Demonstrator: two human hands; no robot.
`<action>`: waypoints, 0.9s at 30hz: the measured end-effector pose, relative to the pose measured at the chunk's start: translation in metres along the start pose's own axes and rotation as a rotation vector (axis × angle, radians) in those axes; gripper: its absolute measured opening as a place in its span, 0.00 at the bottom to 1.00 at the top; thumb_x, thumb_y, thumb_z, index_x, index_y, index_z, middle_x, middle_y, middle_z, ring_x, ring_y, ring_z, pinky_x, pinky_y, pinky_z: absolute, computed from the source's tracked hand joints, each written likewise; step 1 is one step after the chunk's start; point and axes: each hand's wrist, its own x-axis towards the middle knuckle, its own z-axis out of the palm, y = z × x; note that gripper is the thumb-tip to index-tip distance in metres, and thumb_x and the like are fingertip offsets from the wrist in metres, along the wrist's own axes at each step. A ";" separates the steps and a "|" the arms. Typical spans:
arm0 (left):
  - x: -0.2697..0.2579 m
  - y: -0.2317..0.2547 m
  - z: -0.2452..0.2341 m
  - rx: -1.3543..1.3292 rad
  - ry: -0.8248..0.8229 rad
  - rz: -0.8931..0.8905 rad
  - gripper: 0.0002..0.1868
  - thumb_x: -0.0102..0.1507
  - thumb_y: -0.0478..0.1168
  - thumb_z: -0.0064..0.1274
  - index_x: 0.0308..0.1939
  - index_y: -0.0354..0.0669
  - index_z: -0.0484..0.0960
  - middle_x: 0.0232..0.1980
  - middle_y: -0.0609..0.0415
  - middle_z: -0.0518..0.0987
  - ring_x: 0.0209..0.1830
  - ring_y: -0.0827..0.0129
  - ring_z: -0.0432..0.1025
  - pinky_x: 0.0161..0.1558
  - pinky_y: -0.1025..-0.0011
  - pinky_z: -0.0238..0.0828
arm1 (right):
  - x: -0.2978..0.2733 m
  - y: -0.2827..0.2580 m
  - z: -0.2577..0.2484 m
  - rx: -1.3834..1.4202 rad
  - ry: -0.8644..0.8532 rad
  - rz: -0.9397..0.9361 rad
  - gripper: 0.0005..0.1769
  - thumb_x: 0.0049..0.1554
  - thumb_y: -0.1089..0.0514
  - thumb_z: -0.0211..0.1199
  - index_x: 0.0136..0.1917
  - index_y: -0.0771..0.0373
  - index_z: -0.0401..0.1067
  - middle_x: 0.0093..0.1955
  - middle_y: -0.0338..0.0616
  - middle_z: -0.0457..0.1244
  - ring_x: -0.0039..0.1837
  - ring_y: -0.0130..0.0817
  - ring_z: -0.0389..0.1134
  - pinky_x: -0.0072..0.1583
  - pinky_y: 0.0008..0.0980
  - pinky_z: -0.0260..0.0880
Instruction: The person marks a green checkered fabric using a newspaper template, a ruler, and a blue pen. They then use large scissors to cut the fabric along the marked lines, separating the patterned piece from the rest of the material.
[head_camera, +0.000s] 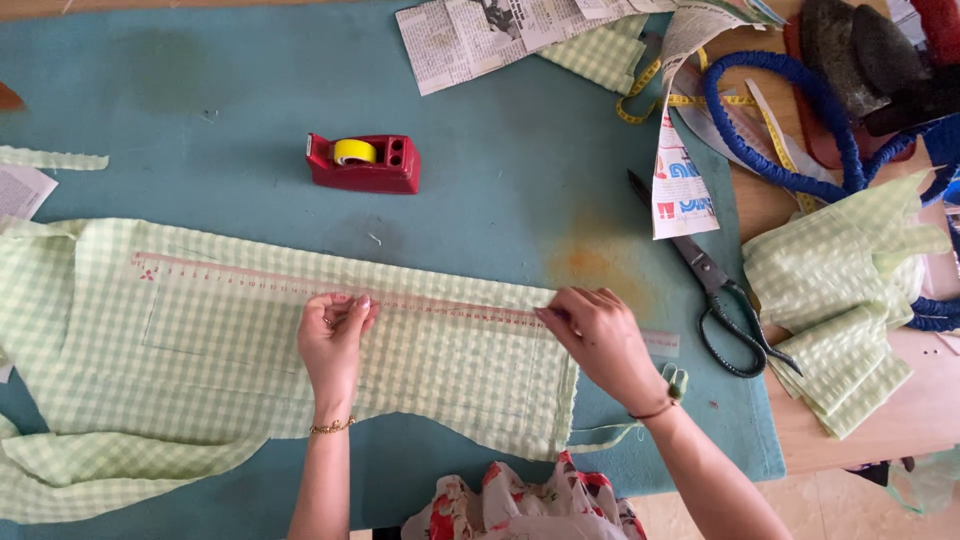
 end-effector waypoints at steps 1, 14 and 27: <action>-0.002 0.000 -0.001 0.001 0.003 -0.004 0.11 0.66 0.32 0.58 0.46 0.33 0.72 0.41 0.49 0.81 0.40 0.70 0.81 0.41 0.76 0.79 | 0.005 -0.008 0.006 0.001 -0.005 0.001 0.11 0.59 0.54 0.65 0.41 0.64 0.73 0.36 0.45 0.68 0.40 0.45 0.68 0.50 0.41 0.67; -0.056 -0.001 -0.050 -0.338 -0.121 -0.089 0.10 0.67 0.34 0.57 0.50 0.41 0.73 0.45 0.50 0.81 0.44 0.66 0.79 0.48 0.67 0.78 | -0.105 -0.002 -0.031 0.081 0.404 -0.004 0.11 0.63 0.71 0.52 0.55 0.66 0.72 0.61 0.52 0.64 0.62 0.47 0.67 0.62 0.38 0.68; -0.107 -0.046 -0.141 -0.269 -0.089 -0.241 0.11 0.66 0.34 0.57 0.51 0.41 0.73 0.45 0.47 0.83 0.43 0.64 0.80 0.47 0.66 0.78 | -0.214 -0.015 0.007 -0.054 0.502 0.208 0.19 0.67 0.59 0.45 0.64 0.63 0.74 0.53 0.49 0.61 0.55 0.42 0.62 0.59 0.34 0.63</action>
